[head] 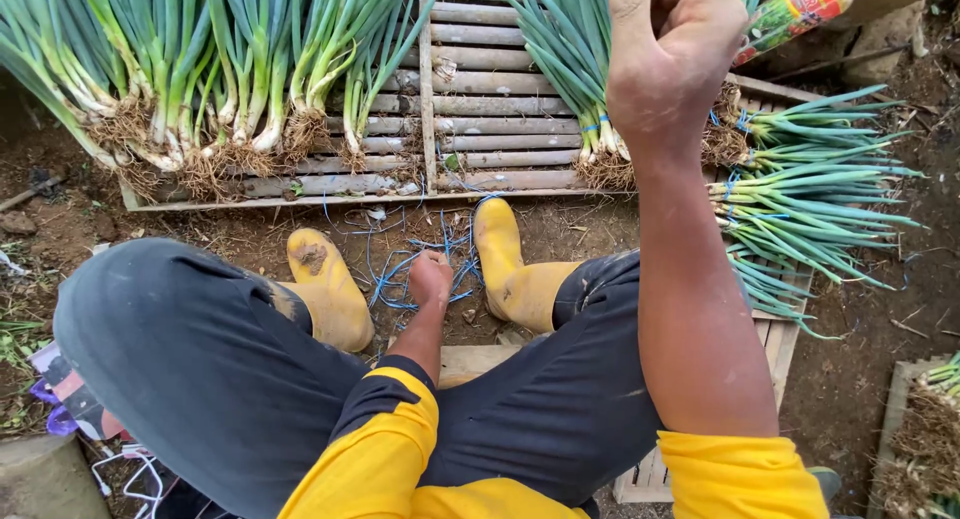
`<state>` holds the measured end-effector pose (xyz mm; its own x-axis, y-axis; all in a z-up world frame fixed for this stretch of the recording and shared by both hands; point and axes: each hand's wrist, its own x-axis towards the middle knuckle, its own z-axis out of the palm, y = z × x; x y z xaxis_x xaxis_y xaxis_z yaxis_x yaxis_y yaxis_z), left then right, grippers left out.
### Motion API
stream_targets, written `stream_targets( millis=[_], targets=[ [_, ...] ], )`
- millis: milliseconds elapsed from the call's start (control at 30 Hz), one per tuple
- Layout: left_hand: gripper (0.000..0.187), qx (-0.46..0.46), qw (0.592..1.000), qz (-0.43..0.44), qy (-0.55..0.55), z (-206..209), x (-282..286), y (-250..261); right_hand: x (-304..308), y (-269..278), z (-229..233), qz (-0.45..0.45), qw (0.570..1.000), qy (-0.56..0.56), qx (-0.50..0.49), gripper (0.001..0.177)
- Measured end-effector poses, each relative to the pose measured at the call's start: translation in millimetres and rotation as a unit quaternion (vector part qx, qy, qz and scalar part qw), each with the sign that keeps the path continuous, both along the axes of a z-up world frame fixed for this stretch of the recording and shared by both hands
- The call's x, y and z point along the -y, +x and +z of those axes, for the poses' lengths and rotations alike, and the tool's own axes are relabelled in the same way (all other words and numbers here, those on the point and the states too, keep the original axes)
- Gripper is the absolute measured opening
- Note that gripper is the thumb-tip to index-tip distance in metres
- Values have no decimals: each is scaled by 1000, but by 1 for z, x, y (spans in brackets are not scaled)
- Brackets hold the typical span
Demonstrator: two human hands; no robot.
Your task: The person sits on a wooden platform and bundles freshly harvested green onions using blue plastic ties. They gather loose onions, align the roots, and wrap the ties around the stems to secure them into neat bunches.
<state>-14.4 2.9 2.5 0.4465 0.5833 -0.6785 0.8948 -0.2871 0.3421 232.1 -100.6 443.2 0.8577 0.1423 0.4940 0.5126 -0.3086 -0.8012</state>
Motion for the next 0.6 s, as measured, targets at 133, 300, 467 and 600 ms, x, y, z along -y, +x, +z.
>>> stream_targets(
  millis=[133,300,467,600],
  targets=[
    [17,7,999,-27,17,-1,-3,-6,0,-2,1,13,1000,11,7,45],
    [31,-30,999,-21,-10,10,-5,1,-12,-13,3,9,1000,3,-6,42],
    [25,-35,998,-55,16,-4,2,8,-20,-16,8,-4,1000,-30,-8,29],
    [18,10,997,-76,32,-7,3,7,-15,-8,4,-8,998,-63,-13,23]
  ],
)
